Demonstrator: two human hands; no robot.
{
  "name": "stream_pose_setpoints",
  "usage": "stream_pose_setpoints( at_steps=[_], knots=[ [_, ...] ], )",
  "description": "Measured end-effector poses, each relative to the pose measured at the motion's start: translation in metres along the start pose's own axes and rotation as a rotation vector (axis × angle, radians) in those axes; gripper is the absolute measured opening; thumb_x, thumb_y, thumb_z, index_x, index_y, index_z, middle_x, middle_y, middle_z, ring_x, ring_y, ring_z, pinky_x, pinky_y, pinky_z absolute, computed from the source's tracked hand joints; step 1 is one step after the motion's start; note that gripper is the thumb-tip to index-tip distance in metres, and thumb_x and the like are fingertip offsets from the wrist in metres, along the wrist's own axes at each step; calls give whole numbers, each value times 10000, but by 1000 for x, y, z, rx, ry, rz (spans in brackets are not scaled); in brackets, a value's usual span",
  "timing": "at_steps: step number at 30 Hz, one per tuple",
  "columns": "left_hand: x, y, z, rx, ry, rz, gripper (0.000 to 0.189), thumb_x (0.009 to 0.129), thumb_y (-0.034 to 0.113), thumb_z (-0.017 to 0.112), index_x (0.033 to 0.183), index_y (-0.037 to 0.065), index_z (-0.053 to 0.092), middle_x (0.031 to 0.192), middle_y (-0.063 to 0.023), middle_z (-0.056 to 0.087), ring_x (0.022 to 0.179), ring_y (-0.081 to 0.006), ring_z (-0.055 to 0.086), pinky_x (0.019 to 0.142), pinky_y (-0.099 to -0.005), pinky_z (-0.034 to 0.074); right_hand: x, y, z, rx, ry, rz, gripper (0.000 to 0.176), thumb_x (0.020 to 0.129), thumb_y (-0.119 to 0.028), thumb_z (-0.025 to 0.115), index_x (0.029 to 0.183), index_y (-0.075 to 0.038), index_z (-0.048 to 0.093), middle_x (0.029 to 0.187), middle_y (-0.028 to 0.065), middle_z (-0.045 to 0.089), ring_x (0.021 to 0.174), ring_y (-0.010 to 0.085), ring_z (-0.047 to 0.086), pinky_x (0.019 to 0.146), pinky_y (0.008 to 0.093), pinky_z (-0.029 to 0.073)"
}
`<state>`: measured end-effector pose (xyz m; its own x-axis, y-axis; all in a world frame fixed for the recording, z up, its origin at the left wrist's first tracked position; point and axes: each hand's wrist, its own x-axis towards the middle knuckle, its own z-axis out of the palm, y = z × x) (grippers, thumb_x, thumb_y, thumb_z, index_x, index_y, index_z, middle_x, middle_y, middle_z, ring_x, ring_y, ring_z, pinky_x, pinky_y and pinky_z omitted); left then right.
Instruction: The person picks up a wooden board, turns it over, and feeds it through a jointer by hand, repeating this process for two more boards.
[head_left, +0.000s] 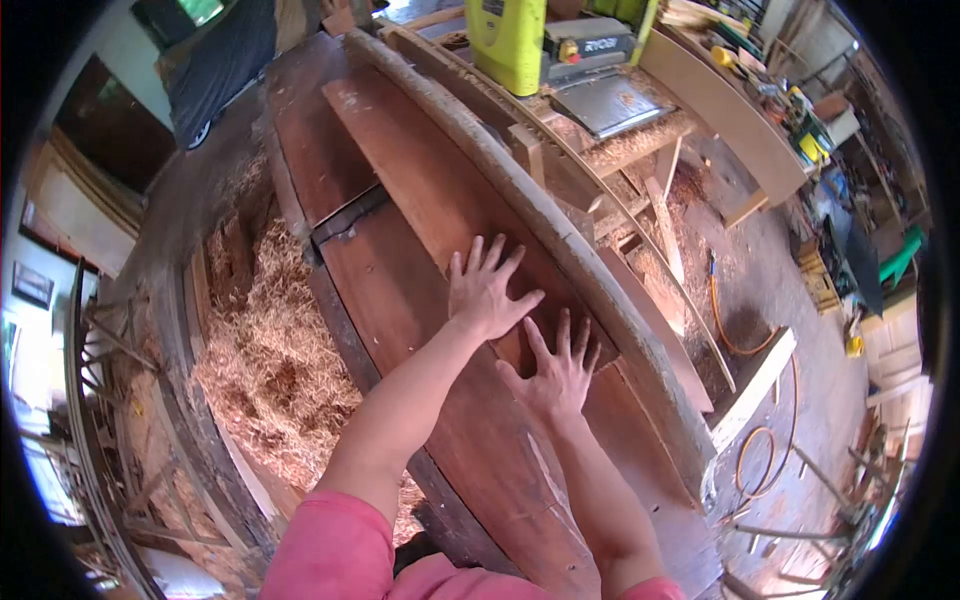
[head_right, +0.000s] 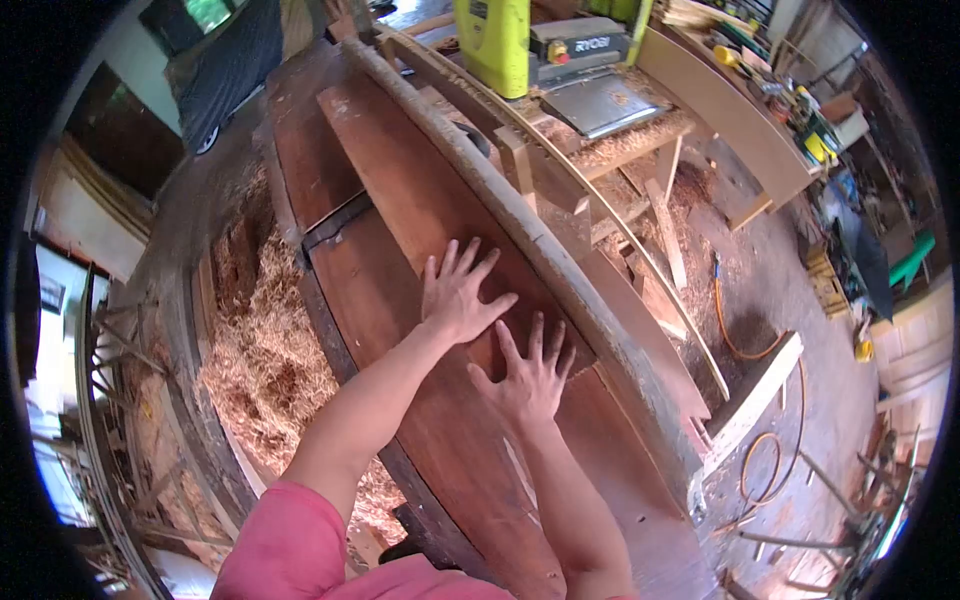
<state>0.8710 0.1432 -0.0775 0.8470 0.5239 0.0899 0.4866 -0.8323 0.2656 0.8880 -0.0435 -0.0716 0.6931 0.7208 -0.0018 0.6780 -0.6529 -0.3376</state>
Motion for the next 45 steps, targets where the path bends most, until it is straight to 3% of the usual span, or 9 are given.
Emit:
stream_pose_setpoints(
  at_steps=[5,9,10,13,15,20,23,33,45],
  knots=[
    [13,-11,-4,53,-14,-1,859,900,717,595,1587,219,458,1691,-103,332,1575,-351,242,1239,-642,191,16,-10,2,65,-21,31,834,813,-678,687,1555,-355,489,1724,180,211,1599,453,69,1255,673,92],
    [19,-34,11,-73,114,50,674,967,583,606,1491,160,574,1591,-131,482,1510,-390,362,1229,-602,249,30,-19,5,53,-43,28,830,849,-700,637,1579,-354,448,1728,163,205,1595,468,70,1256,674,86],
    [10,-36,13,-137,210,79,560,983,449,656,1422,103,620,1513,-189,546,1465,-413,417,1213,-573,294,33,-23,3,43,-52,32,830,852,-699,628,1584,-356,440,1730,155,203,1598,460,68,1263,662,79],
    [-45,-48,10,-431,311,45,527,973,361,697,1403,67,616,1525,-238,510,1469,-409,407,1208,-561,308,44,-25,20,106,45,18,802,839,-709,639,1546,-357,499,1717,166,239,1593,463,82,1263,660,68],
    [-94,-65,0,-385,303,-89,511,958,319,723,1379,48,621,1556,-260,460,1477,-408,395,1212,-544,308,49,-30,20,118,54,19,803,838,-709,646,1543,-354,502,1713,167,249,1591,467,90,1263,662,71],
    [-176,-153,7,-36,335,-784,902,984,459,662,1637,17,224,1650,-293,308,1539,-422,298,1244,-528,277,65,-46,10,89,-2,24,806,864,-674,644,1571,-331,461,1727,148,217,1598,446,89,1270,651,78],
    [-179,-169,24,-542,340,-840,1032,998,504,626,1649,-24,25,1670,-333,214,1545,-446,269,1257,-478,272,75,-54,16,94,52,11,791,861,-664,656,1554,-323,488,1722,150,231,1597,445,93,1270,651,77],
    [-182,-165,22,-568,369,-818,1063,982,464,678,1625,-87,35,1663,-362,173,1553,-451,234,1281,-445,228,97,-79,18,15,38,41,799,861,-679,648,1559,-329,479,1717,140,243,1598,419,115,1277,633,89],
    [-184,-167,16,-636,312,-847,1089,979,484,671,1617,-95,6,1630,-391,228,1484,-496,354,1233,-477,325,123,-102,32,-64,125,20,788,820,-659,709,1518,-335,537,1686,149,319,1583,419,178,1275,622,116]
  ],
)
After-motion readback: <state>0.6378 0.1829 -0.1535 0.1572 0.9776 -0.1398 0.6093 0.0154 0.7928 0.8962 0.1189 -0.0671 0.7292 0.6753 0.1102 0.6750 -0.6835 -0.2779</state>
